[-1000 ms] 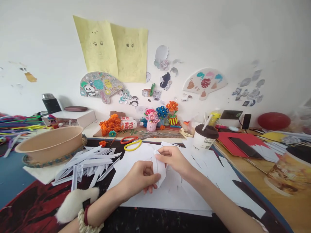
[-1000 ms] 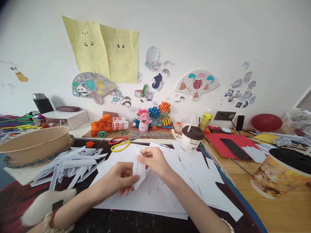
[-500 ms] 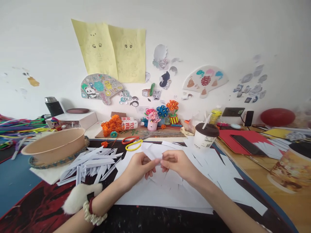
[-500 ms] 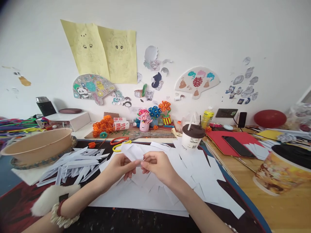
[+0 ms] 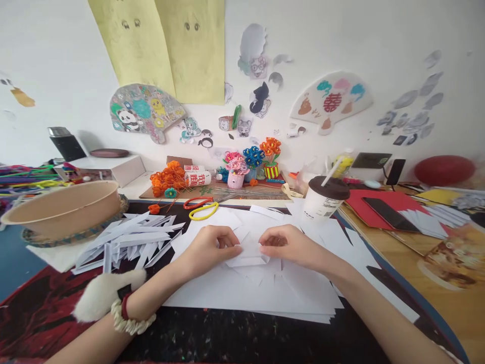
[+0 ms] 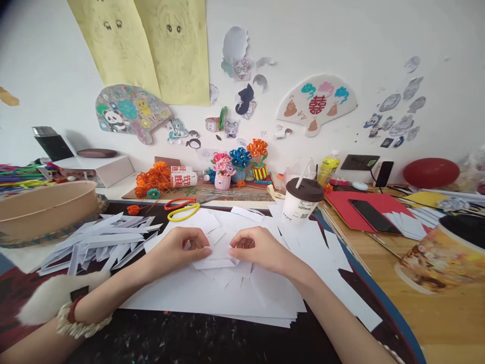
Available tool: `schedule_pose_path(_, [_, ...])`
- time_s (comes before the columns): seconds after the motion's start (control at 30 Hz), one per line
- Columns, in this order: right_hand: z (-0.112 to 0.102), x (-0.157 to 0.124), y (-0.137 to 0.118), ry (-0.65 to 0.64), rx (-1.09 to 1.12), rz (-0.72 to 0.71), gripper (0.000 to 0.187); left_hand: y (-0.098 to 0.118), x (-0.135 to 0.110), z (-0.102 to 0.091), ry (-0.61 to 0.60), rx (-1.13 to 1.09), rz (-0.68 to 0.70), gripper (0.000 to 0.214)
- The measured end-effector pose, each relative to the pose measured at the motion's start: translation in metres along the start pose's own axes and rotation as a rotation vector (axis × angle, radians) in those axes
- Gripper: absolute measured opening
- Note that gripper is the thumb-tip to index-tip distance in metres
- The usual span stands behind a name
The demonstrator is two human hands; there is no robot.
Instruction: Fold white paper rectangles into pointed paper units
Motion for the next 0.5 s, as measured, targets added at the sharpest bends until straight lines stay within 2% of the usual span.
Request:
schedule_pose_path(0.07, [0.005, 0.002, 0.002, 0.012, -0.045, 0.008, 0.019, -0.004, 0.001, 0.006, -0.028, -0.019, -0.027, 0.018])
schedule_pose_path(0.13, [0.01, 0.004, 0.004, 0.021, -0.115, 0.03, 0.014, -0.004, 0.0, 0.009, -0.075, -0.01, -0.028, 0.016])
schedule_pose_path(0.2, [0.014, 0.004, 0.004, 0.038, -0.176, 0.063, 0.007, -0.004, -0.002, 0.008, -0.125, 0.034, -0.017, 0.014])
schedule_pose_path(0.3, [0.017, 0.002, 0.005, 0.069, -0.204, 0.086, 0.005, -0.004, -0.004, 0.006, -0.177, 0.097, 0.006, 0.009])
schedule_pose_path(0.5, [0.014, -0.002, 0.008, 0.081, -0.182, 0.094, 0.005, -0.009, -0.005, 0.01, -0.113, 0.191, 0.012, 0.007])
Point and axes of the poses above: each hand's wrist, its own x-axis towards the middle knuckle, its own z-axis out of the palm, y = z × x, the point moved 2 cm from there along x, towards the middle knuckle, and after that the axes turned 9 degrees about -y, right-handed, at the moved point
